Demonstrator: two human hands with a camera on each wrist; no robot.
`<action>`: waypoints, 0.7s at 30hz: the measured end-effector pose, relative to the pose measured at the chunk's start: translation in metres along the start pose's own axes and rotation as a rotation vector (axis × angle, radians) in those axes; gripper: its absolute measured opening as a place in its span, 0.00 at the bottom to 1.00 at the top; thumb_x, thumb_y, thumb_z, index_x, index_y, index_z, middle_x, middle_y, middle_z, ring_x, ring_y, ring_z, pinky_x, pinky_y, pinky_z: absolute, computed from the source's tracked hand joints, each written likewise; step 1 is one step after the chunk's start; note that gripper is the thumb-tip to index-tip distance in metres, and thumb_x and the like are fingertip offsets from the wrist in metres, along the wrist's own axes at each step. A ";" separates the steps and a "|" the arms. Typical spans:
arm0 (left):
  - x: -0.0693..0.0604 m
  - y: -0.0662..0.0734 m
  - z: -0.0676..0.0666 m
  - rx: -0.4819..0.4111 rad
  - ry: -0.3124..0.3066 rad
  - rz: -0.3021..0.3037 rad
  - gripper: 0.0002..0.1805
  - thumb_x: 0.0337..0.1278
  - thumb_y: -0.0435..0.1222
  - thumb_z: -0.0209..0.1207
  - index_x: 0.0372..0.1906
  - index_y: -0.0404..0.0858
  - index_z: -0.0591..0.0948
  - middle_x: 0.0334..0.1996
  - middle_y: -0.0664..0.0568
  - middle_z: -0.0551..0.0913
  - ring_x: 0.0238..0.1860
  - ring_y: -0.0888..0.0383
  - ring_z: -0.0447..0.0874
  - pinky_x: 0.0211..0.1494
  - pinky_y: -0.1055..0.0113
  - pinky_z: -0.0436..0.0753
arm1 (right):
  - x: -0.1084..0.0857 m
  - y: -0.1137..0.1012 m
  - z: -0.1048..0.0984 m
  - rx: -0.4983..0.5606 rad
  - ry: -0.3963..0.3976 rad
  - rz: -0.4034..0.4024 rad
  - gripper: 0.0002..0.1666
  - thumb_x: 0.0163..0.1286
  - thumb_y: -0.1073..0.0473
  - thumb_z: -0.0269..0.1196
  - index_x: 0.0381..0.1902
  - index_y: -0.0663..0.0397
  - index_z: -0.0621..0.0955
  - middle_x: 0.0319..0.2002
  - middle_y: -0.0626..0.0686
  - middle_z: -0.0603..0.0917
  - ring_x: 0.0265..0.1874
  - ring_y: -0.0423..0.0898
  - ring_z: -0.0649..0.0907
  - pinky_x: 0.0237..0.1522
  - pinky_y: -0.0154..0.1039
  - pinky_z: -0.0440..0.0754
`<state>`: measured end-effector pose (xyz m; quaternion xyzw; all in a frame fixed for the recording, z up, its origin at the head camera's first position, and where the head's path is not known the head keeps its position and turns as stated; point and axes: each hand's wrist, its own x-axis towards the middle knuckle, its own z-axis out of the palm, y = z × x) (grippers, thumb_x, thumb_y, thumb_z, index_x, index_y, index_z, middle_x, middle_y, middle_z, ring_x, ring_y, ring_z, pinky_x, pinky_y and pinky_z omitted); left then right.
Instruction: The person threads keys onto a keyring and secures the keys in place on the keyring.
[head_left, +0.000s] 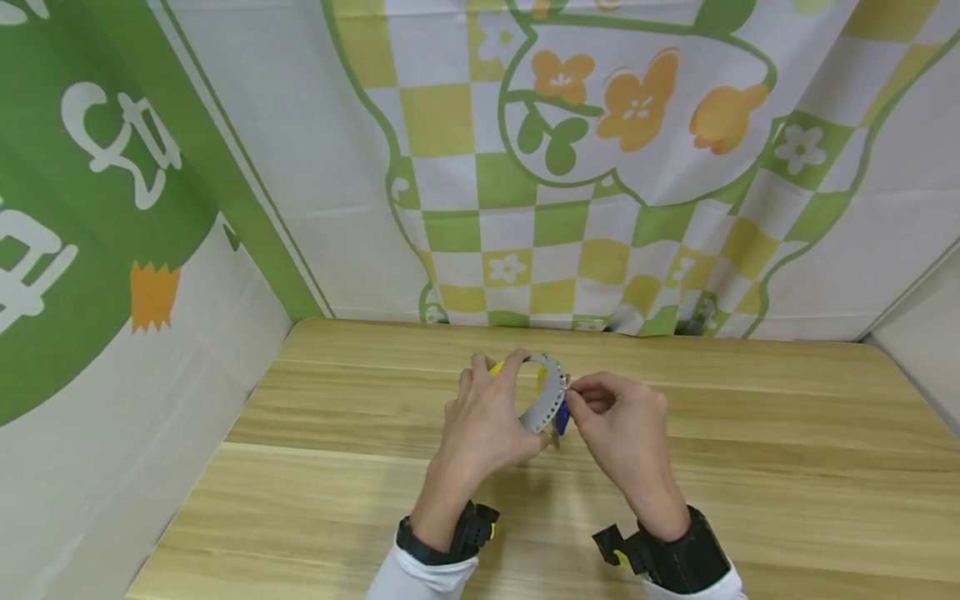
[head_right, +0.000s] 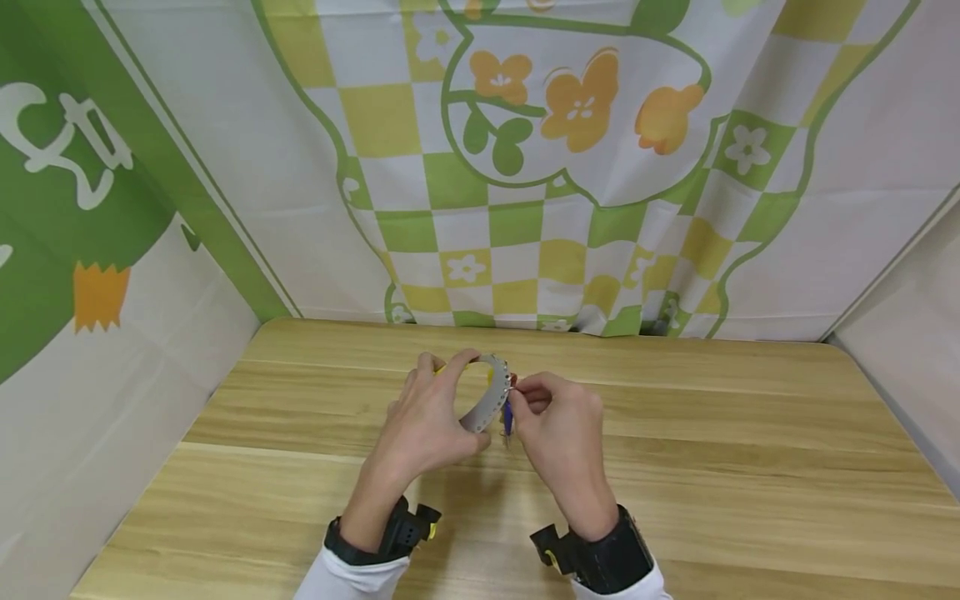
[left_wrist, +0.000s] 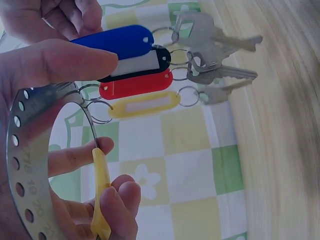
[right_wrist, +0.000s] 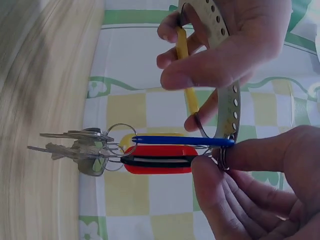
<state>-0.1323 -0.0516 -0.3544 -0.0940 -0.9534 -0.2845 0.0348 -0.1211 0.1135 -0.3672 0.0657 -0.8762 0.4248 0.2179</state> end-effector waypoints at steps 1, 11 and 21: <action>0.000 0.000 0.000 0.001 0.002 -0.003 0.52 0.31 0.45 0.80 0.72 0.51 0.71 0.59 0.37 0.70 0.52 0.41 0.73 0.34 0.50 0.75 | 0.000 0.000 0.000 -0.002 0.005 0.017 0.01 0.61 0.67 0.72 0.31 0.61 0.89 0.26 0.52 0.88 0.23 0.43 0.86 0.24 0.35 0.82; 0.000 0.001 -0.001 0.013 -0.003 0.012 0.52 0.31 0.44 0.79 0.72 0.50 0.71 0.59 0.36 0.70 0.50 0.42 0.74 0.33 0.51 0.76 | 0.001 0.005 0.000 0.011 0.030 -0.156 0.01 0.59 0.72 0.72 0.30 0.65 0.89 0.26 0.54 0.88 0.21 0.42 0.86 0.23 0.38 0.83; 0.000 0.000 0.000 0.022 -0.023 0.023 0.53 0.32 0.43 0.79 0.73 0.51 0.69 0.59 0.36 0.70 0.47 0.44 0.73 0.32 0.54 0.74 | 0.002 0.007 -0.002 -0.062 0.023 -0.306 0.09 0.52 0.78 0.74 0.31 0.63 0.89 0.25 0.54 0.88 0.20 0.39 0.84 0.22 0.36 0.81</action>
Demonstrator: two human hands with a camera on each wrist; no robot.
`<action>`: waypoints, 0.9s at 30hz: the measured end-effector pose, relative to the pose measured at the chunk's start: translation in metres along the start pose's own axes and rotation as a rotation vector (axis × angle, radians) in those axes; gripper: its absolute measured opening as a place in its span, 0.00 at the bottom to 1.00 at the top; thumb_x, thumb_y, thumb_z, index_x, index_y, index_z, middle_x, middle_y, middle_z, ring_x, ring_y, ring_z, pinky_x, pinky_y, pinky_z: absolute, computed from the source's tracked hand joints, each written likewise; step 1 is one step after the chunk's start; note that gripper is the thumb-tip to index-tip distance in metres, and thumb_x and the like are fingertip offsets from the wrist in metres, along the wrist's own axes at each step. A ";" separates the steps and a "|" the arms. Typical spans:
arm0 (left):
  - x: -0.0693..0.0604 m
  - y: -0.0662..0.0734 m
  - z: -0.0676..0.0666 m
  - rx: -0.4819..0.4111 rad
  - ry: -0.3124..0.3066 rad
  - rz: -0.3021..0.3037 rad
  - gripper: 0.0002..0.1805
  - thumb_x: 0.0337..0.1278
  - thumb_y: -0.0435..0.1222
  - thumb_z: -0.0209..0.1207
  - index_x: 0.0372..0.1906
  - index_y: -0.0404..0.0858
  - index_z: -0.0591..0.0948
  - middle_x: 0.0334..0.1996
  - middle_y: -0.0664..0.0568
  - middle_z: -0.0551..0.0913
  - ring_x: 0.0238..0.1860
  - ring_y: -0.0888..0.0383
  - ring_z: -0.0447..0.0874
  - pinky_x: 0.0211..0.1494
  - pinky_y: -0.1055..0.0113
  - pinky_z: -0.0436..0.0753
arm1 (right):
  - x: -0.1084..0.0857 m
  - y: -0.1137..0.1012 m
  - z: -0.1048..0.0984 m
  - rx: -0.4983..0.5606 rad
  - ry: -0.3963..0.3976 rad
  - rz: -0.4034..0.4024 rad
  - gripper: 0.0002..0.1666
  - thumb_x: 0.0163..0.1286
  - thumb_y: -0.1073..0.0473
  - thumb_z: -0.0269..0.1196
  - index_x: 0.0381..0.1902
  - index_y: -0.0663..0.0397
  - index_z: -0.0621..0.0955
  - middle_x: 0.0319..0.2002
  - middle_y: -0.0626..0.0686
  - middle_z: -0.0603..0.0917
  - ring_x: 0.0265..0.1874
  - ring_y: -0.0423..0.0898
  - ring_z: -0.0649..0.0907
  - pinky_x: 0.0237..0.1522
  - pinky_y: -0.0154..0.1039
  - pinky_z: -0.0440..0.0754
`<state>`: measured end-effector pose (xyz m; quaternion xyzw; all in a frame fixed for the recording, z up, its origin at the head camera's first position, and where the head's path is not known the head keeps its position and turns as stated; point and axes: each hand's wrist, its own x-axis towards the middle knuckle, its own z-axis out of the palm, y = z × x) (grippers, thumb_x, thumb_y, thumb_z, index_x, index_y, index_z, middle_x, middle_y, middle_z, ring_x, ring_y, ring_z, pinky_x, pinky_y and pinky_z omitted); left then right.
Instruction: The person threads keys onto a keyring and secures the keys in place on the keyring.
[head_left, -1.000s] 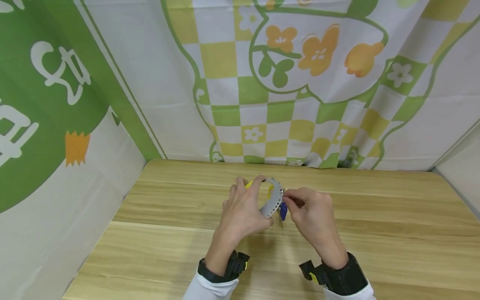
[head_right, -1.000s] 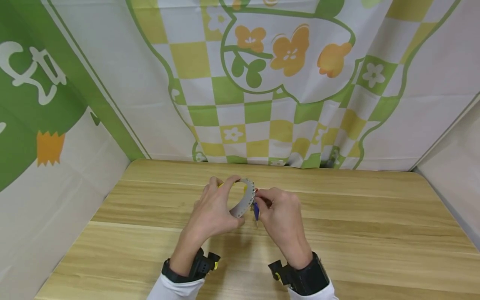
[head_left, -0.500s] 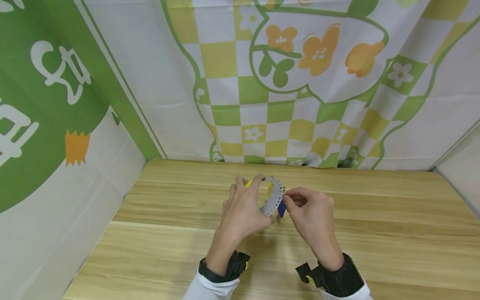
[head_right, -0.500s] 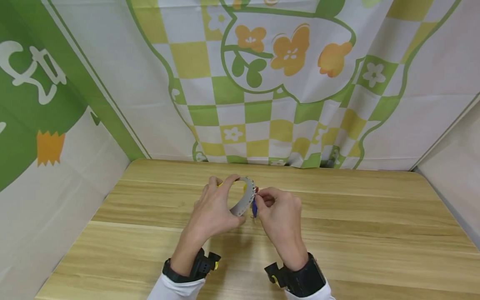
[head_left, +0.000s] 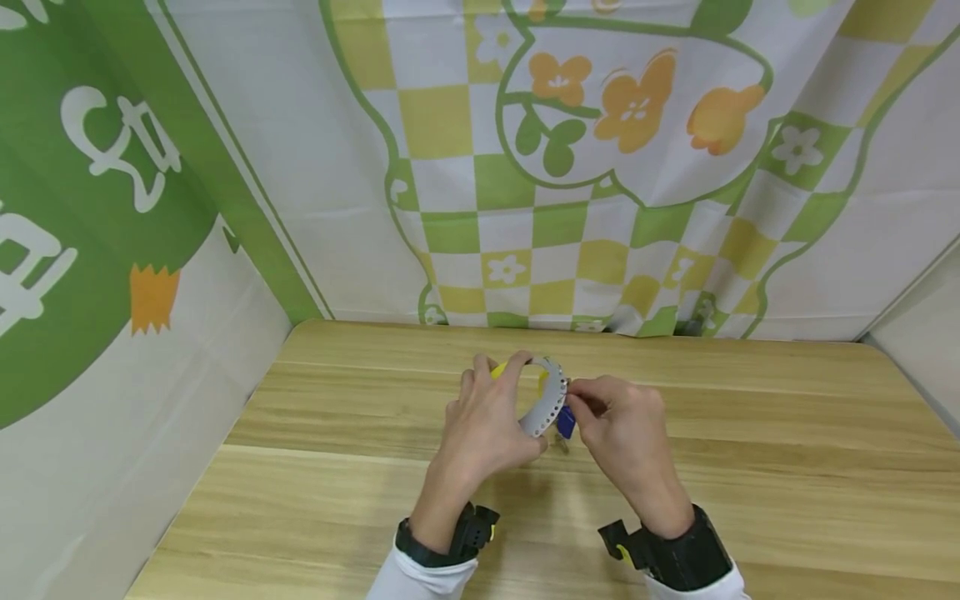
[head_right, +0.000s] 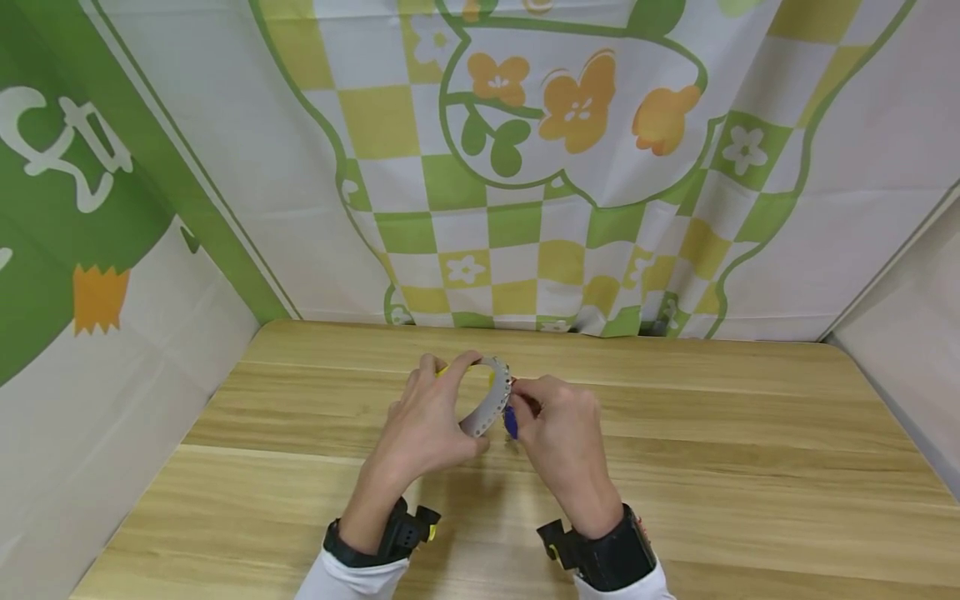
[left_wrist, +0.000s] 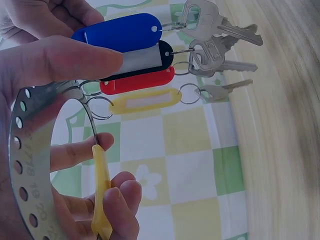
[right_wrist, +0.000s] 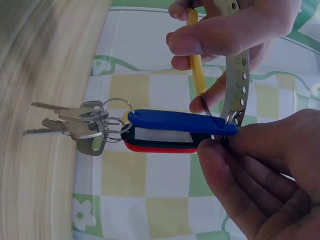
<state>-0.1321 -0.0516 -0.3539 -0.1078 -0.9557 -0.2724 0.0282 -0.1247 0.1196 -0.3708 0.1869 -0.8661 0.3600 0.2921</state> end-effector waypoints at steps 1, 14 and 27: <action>0.000 0.000 0.000 -0.002 0.002 0.000 0.53 0.32 0.43 0.79 0.73 0.51 0.69 0.59 0.36 0.70 0.48 0.44 0.73 0.32 0.53 0.74 | 0.000 0.000 0.000 0.000 -0.005 0.018 0.09 0.52 0.77 0.74 0.31 0.63 0.89 0.25 0.54 0.88 0.21 0.40 0.85 0.22 0.36 0.81; 0.000 0.002 0.001 -0.016 0.021 -0.031 0.52 0.32 0.45 0.79 0.72 0.51 0.71 0.60 0.37 0.69 0.52 0.43 0.73 0.35 0.51 0.76 | -0.001 -0.007 0.000 0.025 0.004 0.263 0.02 0.61 0.66 0.73 0.30 0.62 0.89 0.25 0.52 0.88 0.21 0.42 0.85 0.24 0.38 0.82; -0.001 -0.001 -0.001 0.001 -0.002 0.008 0.53 0.30 0.40 0.78 0.72 0.53 0.70 0.58 0.39 0.69 0.49 0.45 0.72 0.34 0.55 0.72 | -0.001 -0.001 -0.002 0.025 -0.024 0.036 0.09 0.53 0.76 0.75 0.33 0.64 0.90 0.27 0.55 0.89 0.22 0.41 0.86 0.23 0.35 0.82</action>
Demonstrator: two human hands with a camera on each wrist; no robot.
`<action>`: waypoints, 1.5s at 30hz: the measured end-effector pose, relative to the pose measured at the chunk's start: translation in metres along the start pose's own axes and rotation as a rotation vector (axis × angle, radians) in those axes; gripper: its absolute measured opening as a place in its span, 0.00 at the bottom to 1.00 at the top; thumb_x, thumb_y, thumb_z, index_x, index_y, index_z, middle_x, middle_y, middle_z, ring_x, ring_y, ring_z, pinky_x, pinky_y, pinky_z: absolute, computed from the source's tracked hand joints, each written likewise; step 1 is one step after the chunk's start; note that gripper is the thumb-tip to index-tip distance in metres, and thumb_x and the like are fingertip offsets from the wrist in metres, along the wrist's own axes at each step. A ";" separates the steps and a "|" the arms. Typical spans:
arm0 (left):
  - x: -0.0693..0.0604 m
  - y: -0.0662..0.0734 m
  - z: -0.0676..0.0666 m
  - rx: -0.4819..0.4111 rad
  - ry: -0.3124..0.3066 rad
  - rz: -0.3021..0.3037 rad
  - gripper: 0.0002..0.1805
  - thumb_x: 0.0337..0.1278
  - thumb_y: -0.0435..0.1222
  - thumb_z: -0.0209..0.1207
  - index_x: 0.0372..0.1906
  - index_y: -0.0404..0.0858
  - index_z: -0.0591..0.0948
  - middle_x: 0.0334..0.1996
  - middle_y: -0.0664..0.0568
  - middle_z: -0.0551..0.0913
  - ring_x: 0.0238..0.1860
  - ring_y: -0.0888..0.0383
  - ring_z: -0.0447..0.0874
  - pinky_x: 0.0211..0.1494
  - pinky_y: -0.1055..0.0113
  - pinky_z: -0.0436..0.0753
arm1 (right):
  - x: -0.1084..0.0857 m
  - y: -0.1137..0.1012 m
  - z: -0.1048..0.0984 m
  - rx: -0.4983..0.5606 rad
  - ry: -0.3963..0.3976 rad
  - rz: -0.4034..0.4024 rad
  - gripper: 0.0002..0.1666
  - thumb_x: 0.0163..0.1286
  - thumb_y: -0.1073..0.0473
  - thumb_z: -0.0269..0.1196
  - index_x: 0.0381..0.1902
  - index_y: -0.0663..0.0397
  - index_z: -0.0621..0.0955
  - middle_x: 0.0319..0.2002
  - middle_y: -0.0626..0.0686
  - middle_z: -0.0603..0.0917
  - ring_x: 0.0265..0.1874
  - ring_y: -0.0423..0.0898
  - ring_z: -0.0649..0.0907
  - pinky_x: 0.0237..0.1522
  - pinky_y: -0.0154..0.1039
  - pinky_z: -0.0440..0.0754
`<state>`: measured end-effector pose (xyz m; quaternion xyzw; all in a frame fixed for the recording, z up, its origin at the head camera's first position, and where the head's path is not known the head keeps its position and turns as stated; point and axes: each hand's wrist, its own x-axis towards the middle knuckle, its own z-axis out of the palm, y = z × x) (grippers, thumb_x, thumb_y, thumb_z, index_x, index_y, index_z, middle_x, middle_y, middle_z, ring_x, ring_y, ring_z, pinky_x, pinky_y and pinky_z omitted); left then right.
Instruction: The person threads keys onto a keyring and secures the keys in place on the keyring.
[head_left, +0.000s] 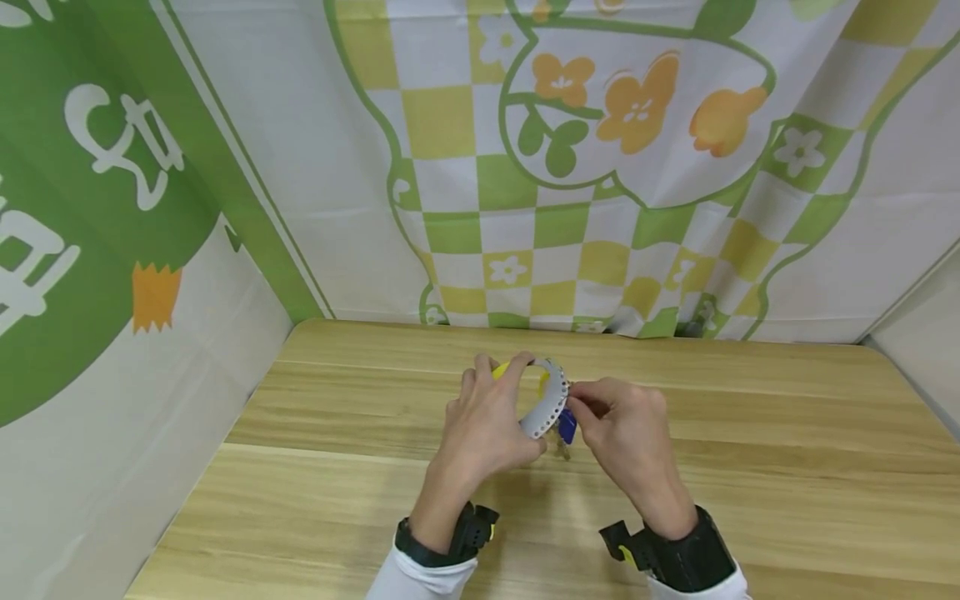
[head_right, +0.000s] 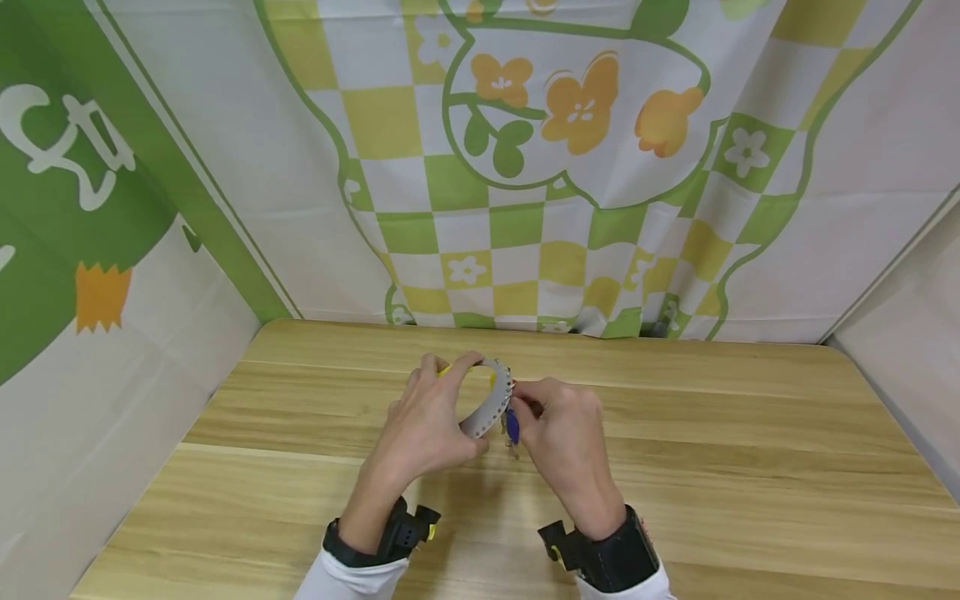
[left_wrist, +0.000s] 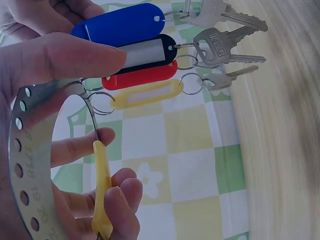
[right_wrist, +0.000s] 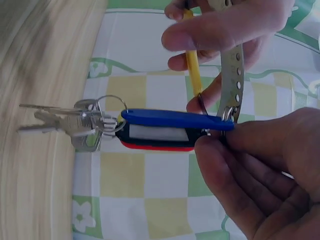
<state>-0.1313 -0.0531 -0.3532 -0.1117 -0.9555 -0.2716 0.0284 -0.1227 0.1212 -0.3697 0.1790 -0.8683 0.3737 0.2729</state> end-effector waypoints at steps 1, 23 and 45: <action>0.000 0.000 0.000 -0.001 -0.001 0.002 0.53 0.30 0.40 0.78 0.72 0.53 0.70 0.58 0.39 0.69 0.49 0.45 0.72 0.33 0.56 0.72 | 0.000 0.000 0.000 -0.007 -0.004 -0.009 0.10 0.53 0.76 0.75 0.33 0.63 0.90 0.27 0.54 0.89 0.22 0.40 0.85 0.23 0.35 0.81; 0.000 0.001 0.001 -0.027 0.033 -0.010 0.53 0.30 0.43 0.80 0.72 0.51 0.71 0.58 0.37 0.69 0.49 0.44 0.73 0.33 0.54 0.74 | 0.001 -0.002 0.003 0.015 0.046 0.075 0.03 0.56 0.73 0.74 0.29 0.64 0.89 0.25 0.54 0.88 0.21 0.42 0.86 0.23 0.40 0.83; 0.001 0.002 0.003 -0.013 0.042 -0.021 0.53 0.31 0.45 0.80 0.72 0.51 0.70 0.59 0.37 0.69 0.52 0.42 0.73 0.34 0.51 0.76 | 0.000 -0.006 0.004 -0.019 0.054 0.188 0.02 0.59 0.68 0.73 0.29 0.62 0.89 0.24 0.52 0.87 0.21 0.43 0.85 0.23 0.38 0.82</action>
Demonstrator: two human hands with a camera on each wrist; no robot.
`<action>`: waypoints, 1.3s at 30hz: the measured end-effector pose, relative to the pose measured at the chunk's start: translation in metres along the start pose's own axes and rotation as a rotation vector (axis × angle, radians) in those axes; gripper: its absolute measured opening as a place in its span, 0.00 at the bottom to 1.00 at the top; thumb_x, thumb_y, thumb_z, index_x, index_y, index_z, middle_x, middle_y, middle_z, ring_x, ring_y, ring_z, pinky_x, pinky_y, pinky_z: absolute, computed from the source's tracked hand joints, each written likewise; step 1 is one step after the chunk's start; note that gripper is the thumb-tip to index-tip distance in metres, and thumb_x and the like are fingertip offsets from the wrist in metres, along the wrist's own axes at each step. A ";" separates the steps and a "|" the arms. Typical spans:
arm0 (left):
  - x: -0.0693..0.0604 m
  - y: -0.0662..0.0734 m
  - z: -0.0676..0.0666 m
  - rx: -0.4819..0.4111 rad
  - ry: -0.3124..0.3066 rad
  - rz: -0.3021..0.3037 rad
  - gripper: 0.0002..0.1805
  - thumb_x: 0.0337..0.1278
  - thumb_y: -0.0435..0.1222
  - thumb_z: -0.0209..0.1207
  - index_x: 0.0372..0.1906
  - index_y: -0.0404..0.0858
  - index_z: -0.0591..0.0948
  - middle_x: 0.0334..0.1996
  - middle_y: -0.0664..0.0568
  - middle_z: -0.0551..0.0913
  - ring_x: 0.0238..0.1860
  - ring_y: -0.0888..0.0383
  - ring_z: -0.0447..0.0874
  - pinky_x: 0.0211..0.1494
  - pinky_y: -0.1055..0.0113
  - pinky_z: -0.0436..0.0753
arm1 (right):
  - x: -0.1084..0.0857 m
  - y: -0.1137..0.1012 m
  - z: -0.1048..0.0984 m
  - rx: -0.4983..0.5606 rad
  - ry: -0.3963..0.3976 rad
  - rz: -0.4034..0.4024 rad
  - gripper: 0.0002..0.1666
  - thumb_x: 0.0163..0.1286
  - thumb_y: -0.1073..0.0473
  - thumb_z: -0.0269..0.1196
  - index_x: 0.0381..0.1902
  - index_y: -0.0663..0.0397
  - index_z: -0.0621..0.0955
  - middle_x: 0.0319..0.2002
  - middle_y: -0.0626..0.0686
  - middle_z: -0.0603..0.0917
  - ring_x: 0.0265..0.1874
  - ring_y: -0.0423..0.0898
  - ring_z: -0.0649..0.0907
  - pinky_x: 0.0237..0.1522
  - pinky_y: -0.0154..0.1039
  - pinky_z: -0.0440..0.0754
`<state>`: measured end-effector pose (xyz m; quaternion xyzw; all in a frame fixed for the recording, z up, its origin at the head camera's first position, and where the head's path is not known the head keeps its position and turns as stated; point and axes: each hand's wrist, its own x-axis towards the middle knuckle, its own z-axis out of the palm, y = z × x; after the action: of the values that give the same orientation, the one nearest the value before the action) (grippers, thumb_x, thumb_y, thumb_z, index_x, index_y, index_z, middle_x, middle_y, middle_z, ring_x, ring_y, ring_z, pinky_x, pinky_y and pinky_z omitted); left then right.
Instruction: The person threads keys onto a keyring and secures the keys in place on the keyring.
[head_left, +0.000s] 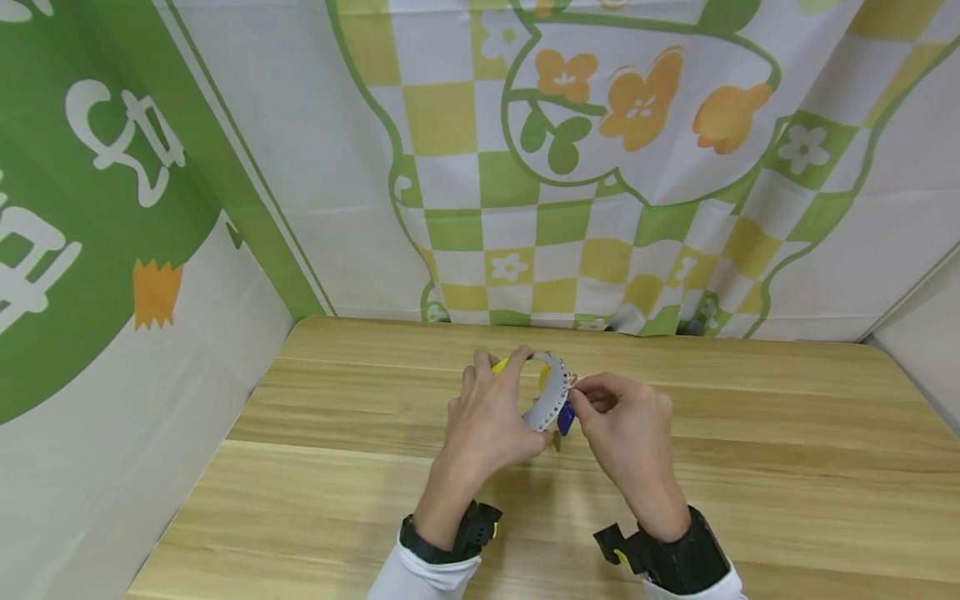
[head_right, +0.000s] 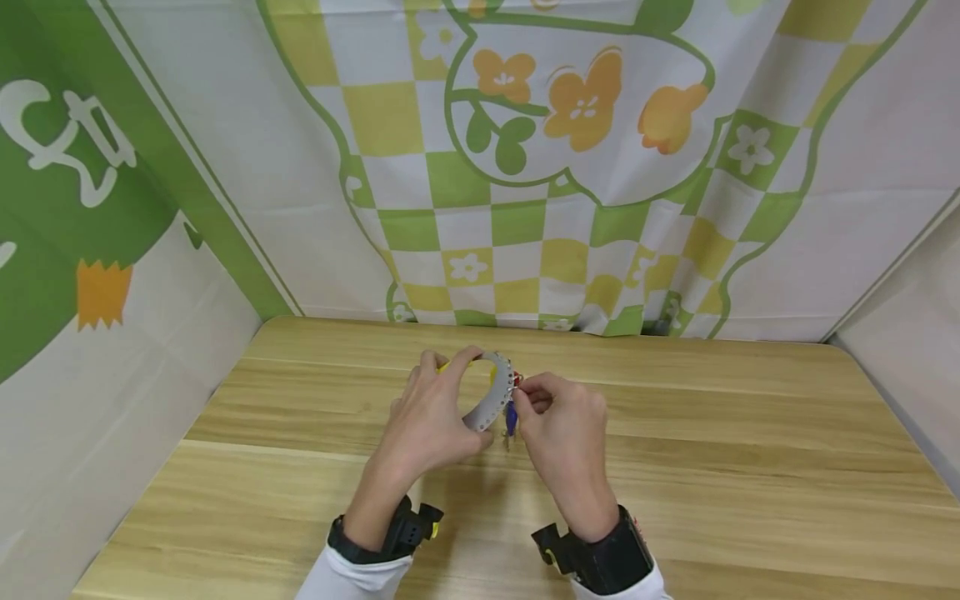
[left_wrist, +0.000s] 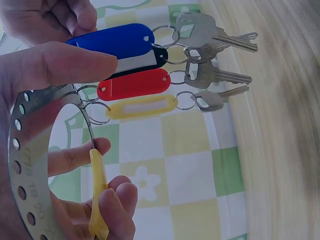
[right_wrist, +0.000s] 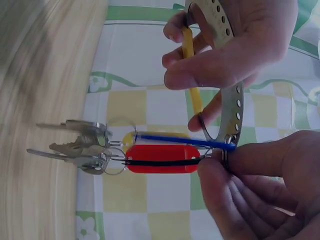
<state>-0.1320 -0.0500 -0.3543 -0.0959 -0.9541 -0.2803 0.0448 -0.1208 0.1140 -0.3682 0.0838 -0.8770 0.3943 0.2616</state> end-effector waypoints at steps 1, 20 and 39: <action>0.000 0.000 0.000 0.001 0.001 0.001 0.53 0.31 0.45 0.80 0.72 0.51 0.70 0.59 0.37 0.69 0.52 0.42 0.73 0.34 0.51 0.76 | 0.000 0.000 0.000 0.000 0.002 -0.016 0.02 0.59 0.69 0.73 0.29 0.63 0.89 0.24 0.53 0.88 0.20 0.43 0.85 0.23 0.39 0.82; -0.001 -0.002 -0.004 -0.021 -0.036 0.010 0.54 0.31 0.42 0.79 0.73 0.54 0.68 0.61 0.38 0.68 0.52 0.44 0.73 0.34 0.54 0.73 | 0.002 0.006 -0.002 0.037 -0.012 -0.187 0.08 0.54 0.74 0.75 0.31 0.61 0.89 0.26 0.53 0.88 0.22 0.40 0.86 0.25 0.37 0.83; -0.001 0.000 -0.002 -0.003 -0.022 0.013 0.54 0.29 0.41 0.80 0.73 0.54 0.69 0.59 0.38 0.69 0.49 0.45 0.73 0.33 0.54 0.74 | 0.002 0.006 -0.001 0.060 0.004 -0.180 0.08 0.52 0.77 0.74 0.29 0.63 0.89 0.26 0.54 0.88 0.21 0.41 0.86 0.23 0.37 0.83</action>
<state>-0.1311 -0.0515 -0.3526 -0.1052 -0.9535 -0.2801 0.0362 -0.1242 0.1193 -0.3705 0.1691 -0.8533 0.3953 0.2948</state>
